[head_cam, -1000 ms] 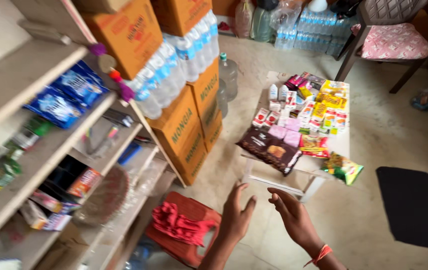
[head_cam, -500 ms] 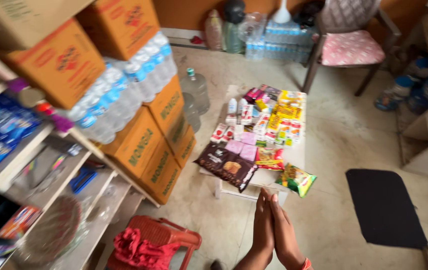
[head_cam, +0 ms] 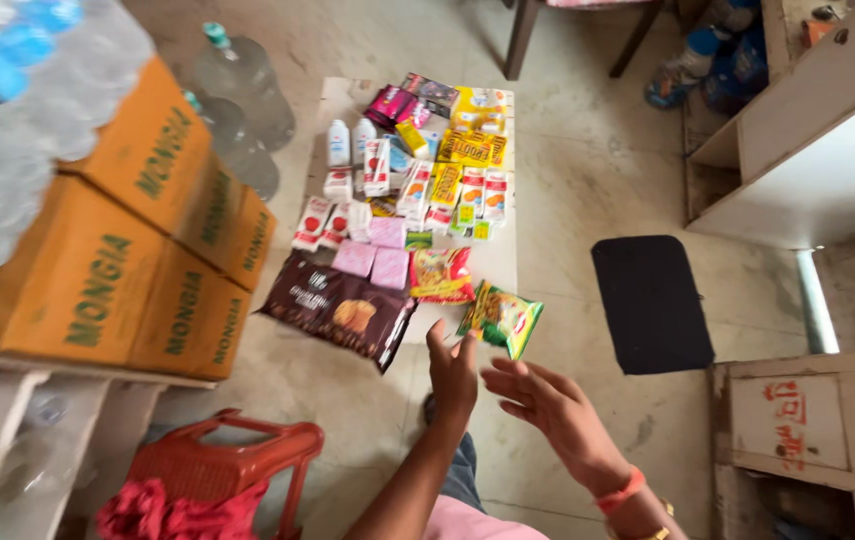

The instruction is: The person takes snack packets, oral rehydration solution boxes, and other small packaged goods from the shop shelves and places them on a table. The person then goes outside and helps position and secure a packed cardboard box with a strap on the back of a scooter.

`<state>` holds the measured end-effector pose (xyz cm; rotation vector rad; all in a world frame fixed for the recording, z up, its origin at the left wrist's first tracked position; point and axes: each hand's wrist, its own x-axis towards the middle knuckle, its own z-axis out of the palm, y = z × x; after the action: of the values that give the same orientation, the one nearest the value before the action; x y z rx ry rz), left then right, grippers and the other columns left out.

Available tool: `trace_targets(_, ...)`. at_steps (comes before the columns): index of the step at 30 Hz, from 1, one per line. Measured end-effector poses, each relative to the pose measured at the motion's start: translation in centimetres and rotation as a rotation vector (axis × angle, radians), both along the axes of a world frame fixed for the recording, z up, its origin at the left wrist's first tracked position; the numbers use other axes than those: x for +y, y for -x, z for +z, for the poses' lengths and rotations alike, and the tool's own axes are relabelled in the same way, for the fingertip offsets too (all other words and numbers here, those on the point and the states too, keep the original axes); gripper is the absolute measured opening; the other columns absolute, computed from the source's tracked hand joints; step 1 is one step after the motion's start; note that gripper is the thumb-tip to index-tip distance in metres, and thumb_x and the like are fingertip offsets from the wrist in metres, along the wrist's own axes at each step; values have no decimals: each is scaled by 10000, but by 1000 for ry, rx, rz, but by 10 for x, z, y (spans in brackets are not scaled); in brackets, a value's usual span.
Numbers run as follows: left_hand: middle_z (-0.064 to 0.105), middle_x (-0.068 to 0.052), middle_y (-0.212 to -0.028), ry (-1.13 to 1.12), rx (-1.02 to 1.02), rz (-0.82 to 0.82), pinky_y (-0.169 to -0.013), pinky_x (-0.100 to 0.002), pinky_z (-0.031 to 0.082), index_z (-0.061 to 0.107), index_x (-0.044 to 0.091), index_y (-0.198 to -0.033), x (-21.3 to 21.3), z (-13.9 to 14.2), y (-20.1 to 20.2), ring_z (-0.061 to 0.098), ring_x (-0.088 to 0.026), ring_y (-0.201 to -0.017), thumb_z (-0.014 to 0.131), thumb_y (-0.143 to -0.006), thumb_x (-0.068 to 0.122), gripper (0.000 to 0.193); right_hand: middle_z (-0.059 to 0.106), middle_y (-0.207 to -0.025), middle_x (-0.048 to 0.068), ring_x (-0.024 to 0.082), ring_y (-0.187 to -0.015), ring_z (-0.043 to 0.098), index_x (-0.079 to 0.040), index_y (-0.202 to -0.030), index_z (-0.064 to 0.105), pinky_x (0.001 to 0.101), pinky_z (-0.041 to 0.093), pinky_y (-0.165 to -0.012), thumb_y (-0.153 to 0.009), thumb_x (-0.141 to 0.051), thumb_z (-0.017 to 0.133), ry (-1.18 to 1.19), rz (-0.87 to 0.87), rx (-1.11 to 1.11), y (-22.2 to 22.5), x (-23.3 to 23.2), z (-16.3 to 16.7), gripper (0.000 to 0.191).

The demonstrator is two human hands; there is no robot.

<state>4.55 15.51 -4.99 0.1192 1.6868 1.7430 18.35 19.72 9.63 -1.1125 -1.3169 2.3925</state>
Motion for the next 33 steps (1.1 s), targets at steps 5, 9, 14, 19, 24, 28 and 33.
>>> trace_targets(5, 648, -154, -1324, -107, -10, 12, -993, -367, 507, 545, -5, -1376, 70, -50, 23, 656, -262, -1157, 651, -945, 291, 534, 772, -1248, 126, 188, -1123, 692, -6, -1379, 639, 348, 512, -945, -964, -289, 618, -204, 102, -324, -1, 79, -23, 503)
trace_targets(9, 635, -106, -1337, -171, -477, -58, -950, -360, 473, 577, 75, -1370, 106, -50, 34, 647, -239, -1178, 646, -938, 359, 521, 773, -1189, 106, 152, -1120, 696, 6, -1355, 630, 316, 546, -960, -903, -207, 715, -332, 91, -348, -7, 125, -56, 506)
trace_targets(14, 652, -45, -1370, -293, -931, -55, -932, -357, 495, 564, 144, -1376, 126, -31, 66, 664, -199, -1174, 544, -926, 506, 578, 760, -1206, 83, 154, -1104, 696, -6, -1343, 620, 320, 574, -949, -832, -176, 798, -417, 206, -394, 7, 178, -95, 567)
trace_targets(19, 656, -149, -1319, -507, -878, -88, -843, -402, 487, 574, 63, -1409, 138, -30, 84, 620, -246, -1026, 518, -1023, 575, 644, 722, -1281, 95, 186, -1159, 694, -44, -1410, 565, 340, 577, -934, -776, -249, 843, -648, 405, -485, 29, 245, -137, 722)
trace_targets(24, 651, -148, -1356, -431, -851, 88, -921, -389, 527, 519, 95, -1423, 147, 2, 91, 687, -272, -1125, 401, -982, 606, 686, 611, -1393, 170, 287, -1245, 639, -16, -1447, 479, 389, 538, -1003, -696, -347, 911, -784, 526, -458, 62, 314, -173, 927)
trace_targets(28, 591, -245, -1446, -1265, -860, -127, -1080, -445, 457, 406, 41, -1657, 179, 12, 92, 618, -316, -1213, 352, -1146, 691, 828, 543, -1464, 240, 369, -1361, 529, 39, -1466, 455, 441, 422, -1131, -682, -444, 948, -1104, 587, -319, 95, 383, -211, 1044)
trace_targets(33, 685, -125, -1381, -113, -613, -19, -1004, -391, 473, 511, 131, -1463, 226, -22, 89, 654, -221, -1237, 371, -920, 658, 769, 359, -1570, 253, 422, -1452, 348, 63, -1535, 274, 481, 313, -1191, -601, -512, 963, -1266, 658, -356, 146, 432, -251, 1295)
